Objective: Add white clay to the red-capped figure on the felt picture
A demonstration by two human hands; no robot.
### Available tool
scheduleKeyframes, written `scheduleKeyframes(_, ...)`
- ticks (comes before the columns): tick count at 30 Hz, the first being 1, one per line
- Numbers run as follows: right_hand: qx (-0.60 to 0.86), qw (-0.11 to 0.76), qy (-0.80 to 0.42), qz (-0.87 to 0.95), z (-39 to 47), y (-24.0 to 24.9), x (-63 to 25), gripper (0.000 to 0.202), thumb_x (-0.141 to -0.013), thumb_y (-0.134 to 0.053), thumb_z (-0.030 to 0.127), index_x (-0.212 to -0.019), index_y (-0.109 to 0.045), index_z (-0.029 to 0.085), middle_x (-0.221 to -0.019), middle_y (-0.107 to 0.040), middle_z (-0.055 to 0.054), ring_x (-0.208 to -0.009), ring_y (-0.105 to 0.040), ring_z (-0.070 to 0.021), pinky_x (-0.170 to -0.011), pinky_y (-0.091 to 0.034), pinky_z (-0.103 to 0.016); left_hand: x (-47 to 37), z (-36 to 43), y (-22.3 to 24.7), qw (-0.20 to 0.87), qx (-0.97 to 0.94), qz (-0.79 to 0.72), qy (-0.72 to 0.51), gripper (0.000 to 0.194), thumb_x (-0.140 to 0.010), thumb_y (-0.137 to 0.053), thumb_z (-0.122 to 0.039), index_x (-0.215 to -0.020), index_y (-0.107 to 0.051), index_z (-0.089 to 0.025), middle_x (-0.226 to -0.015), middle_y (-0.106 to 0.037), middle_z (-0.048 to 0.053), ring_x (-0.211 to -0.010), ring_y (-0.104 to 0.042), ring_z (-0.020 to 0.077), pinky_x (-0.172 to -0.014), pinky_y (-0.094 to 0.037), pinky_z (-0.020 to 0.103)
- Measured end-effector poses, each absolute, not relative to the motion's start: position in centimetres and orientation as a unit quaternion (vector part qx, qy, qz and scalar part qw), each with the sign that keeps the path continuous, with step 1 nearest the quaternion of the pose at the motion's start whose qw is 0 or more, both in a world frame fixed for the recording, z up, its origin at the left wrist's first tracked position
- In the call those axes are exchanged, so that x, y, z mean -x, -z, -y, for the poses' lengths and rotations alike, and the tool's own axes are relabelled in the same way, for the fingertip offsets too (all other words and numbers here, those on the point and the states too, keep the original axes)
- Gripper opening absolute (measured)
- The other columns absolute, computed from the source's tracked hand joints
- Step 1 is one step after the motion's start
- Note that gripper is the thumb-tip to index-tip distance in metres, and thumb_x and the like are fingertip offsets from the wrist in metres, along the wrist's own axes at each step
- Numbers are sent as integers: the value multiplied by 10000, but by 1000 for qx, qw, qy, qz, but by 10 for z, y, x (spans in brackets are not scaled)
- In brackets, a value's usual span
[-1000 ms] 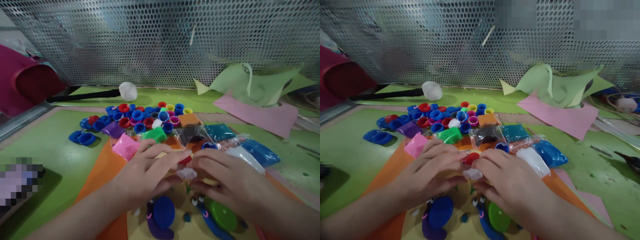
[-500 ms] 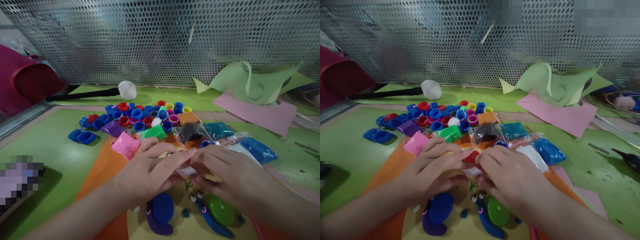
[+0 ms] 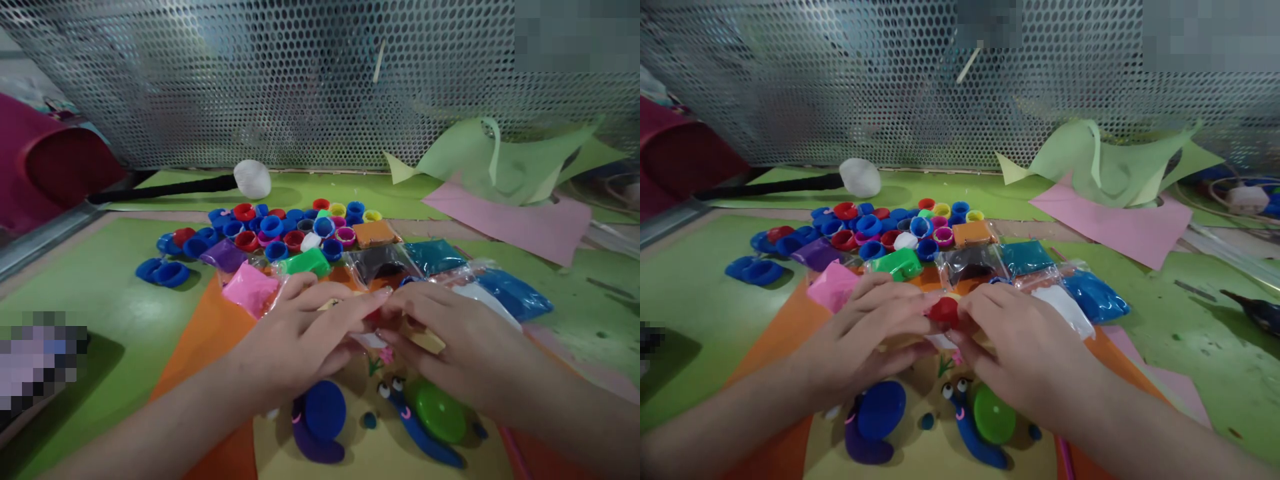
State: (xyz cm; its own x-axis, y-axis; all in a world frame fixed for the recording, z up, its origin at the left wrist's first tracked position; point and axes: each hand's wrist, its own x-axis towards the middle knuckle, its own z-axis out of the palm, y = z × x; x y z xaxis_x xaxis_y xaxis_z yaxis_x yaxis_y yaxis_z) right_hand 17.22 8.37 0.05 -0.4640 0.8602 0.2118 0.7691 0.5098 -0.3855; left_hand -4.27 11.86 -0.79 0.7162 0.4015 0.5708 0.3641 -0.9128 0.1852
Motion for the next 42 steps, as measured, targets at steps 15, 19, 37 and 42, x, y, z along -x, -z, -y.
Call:
scheduleKeyframes(15,345,239,-48,907,-83,-4,-171,91,-927,-468,239,-882,-496,164,-815,-572,-46,-731,-534,-196,-593,-455,-309,46,-116,4,21,-924,-210,-318,309,-909,-515,-187,-1205,-451,-127,-973,-649,37,-931,-566,151,-860,-347,332)
scheduleKeyframes(19,330,248,-35,910,-85,-5,-168,107,-944,-421,209,-900,-499,152,-797,-579,-49,-711,-534,-188,-563,-445,-291,46,-117,7,34,-925,-212,-315,361,-910,-513,-213,-1251,-413,-151,-1021,-651,36,-970,-558,158,-884,-347,334)
scheduleKeyframes(37,279,224,77,931,-87,-2,-173,140,-904,-466,95,-1031,-524,96,-890,-648,-93,-809,-594,-233,-666,-492,-368,46,-119,9,96,-912,-246,-313,472,-881,-576,-265,-1299,-368,-198,-908,-665,15,-919,-566,181,-784,-398,337)
scheduleKeyframes(42,269,212,74,936,-86,-9,-171,146,-894,-473,91,-1025,-533,109,-883,-654,-80,-771,-600,-222,-651,-500,-366,45,-118,8,120,-912,-240,-310,446,-898,-540,-266,-1294,-375,-148,-1001,-634,50,-963,-545,177,-792,-401,331)
